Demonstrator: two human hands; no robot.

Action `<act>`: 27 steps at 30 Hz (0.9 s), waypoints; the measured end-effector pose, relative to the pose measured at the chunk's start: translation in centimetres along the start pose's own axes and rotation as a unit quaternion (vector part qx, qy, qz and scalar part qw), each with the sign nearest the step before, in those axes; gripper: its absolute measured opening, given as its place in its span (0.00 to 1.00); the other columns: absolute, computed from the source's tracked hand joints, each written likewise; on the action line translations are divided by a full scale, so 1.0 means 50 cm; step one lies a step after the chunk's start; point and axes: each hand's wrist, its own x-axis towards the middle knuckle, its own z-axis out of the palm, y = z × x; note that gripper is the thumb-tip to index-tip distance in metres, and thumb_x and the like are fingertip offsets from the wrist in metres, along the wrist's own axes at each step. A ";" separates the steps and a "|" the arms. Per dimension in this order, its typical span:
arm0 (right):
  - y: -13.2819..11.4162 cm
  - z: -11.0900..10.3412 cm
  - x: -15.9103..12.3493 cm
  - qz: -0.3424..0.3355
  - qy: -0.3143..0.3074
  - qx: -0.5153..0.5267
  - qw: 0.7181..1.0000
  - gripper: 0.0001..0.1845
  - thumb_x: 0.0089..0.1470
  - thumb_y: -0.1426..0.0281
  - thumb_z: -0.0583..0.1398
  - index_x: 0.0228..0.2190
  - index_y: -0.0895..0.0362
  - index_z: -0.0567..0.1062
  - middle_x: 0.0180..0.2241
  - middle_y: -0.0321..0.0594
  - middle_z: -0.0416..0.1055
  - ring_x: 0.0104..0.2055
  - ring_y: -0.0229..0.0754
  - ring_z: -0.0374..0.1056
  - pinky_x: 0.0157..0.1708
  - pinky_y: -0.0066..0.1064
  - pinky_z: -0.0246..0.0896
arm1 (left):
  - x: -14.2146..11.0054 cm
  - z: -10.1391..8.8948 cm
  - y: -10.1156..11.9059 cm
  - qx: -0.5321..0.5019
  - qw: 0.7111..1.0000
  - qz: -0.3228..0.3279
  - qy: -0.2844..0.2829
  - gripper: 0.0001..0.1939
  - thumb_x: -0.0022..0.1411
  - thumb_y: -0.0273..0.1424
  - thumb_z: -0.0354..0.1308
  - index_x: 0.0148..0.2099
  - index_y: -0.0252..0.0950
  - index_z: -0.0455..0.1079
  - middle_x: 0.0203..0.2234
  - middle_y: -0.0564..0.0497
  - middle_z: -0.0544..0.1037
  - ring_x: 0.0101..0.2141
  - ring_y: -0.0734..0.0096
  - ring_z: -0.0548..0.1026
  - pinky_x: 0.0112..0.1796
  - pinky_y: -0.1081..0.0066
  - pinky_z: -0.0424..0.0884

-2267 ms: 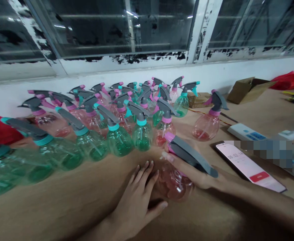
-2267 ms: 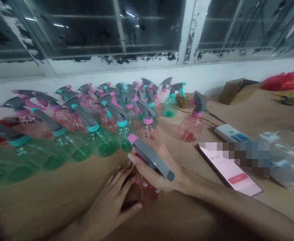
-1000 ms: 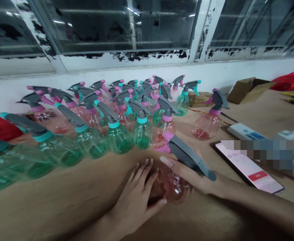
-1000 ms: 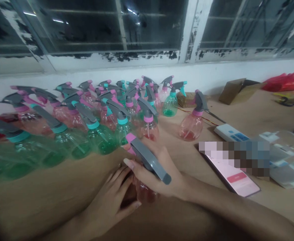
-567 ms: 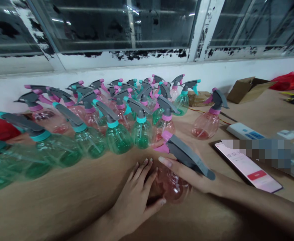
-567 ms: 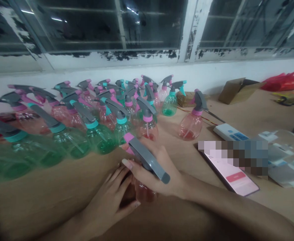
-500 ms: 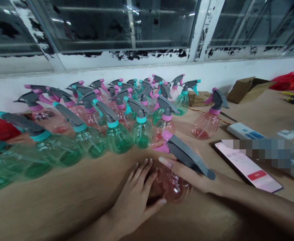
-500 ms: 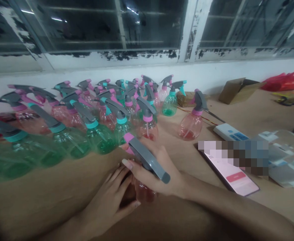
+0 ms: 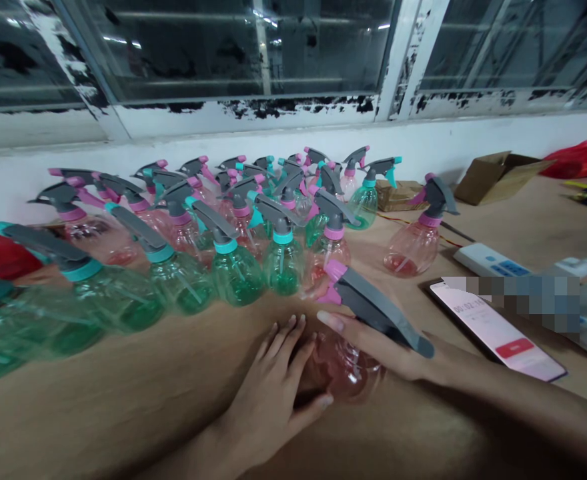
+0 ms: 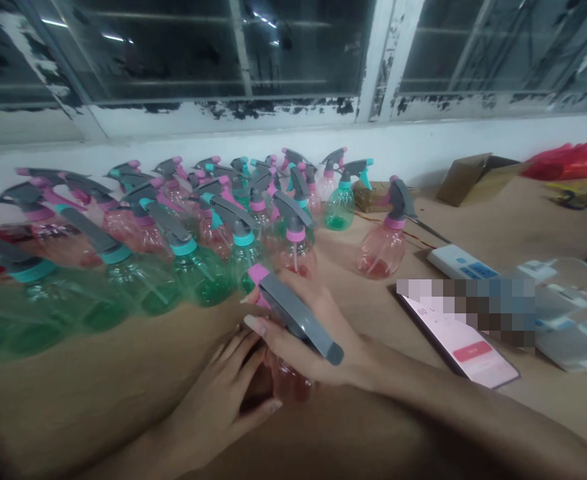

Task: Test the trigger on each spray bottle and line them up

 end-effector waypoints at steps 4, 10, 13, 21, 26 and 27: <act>0.001 -0.002 -0.001 0.005 -0.012 0.009 1.000 0.06 0.54 0.64 0.57 0.28 0.53 0.66 0.23 0.33 0.67 0.25 0.38 0.65 0.28 0.31 0.65 | 0.002 -0.003 0.000 -0.006 1.000 0.001 -0.003 0.32 0.61 0.47 0.54 0.59 0.30 0.59 0.57 0.35 0.61 0.57 0.47 0.58 0.52 0.48 0.60; -0.010 -0.009 0.006 -0.008 0.000 -0.009 1.000 0.05 0.54 0.66 0.57 0.27 0.52 0.67 0.22 0.33 0.67 0.25 0.38 0.65 0.27 0.31 0.64 | 0.001 0.000 -0.001 -0.008 1.000 -0.001 0.001 0.31 0.61 0.47 0.53 0.59 0.31 0.59 0.58 0.37 0.60 0.59 0.49 0.56 0.54 0.49 0.56; -0.009 -0.013 0.013 -0.018 0.027 -0.024 0.999 0.03 0.53 0.66 0.58 0.29 0.51 0.71 0.25 0.35 0.70 0.29 0.42 0.68 0.32 0.34 0.66 | -0.001 0.003 -0.001 -0.002 1.000 0.000 0.000 0.31 0.62 0.47 0.52 0.59 0.31 0.59 0.60 0.38 0.58 0.59 0.49 0.54 0.55 0.48 0.55; 0.003 -0.011 0.013 -0.010 0.069 -0.009 0.998 0.02 0.53 0.67 0.58 0.30 0.52 0.70 0.25 0.34 0.69 0.28 0.40 0.68 0.35 0.35 0.68 | -0.001 0.002 -0.001 0.005 1.000 -0.001 0.001 0.32 0.62 0.48 0.52 0.60 0.31 0.58 0.61 0.37 0.55 0.60 0.50 0.53 0.55 0.49 0.55; 0.004 -0.008 0.013 -0.007 0.056 0.023 0.998 0.04 0.53 0.68 0.57 0.33 0.53 0.71 0.32 0.38 0.71 0.36 0.41 0.69 0.40 0.37 0.67 | 0.000 0.000 -0.001 0.003 1.000 0.000 -0.005 0.32 0.62 0.48 0.52 0.60 0.31 0.58 0.61 0.37 0.56 0.60 0.50 0.52 0.55 0.50 0.54; 0.005 -0.007 0.013 -0.005 0.048 0.034 0.998 0.04 0.54 0.68 0.57 0.34 0.53 0.71 0.33 0.39 0.71 0.38 0.42 0.69 0.40 0.37 0.67 | 0.000 0.000 -0.001 0.004 1.000 0.000 -0.005 0.32 0.62 0.48 0.52 0.60 0.31 0.58 0.61 0.37 0.55 0.60 0.50 0.52 0.55 0.50 0.55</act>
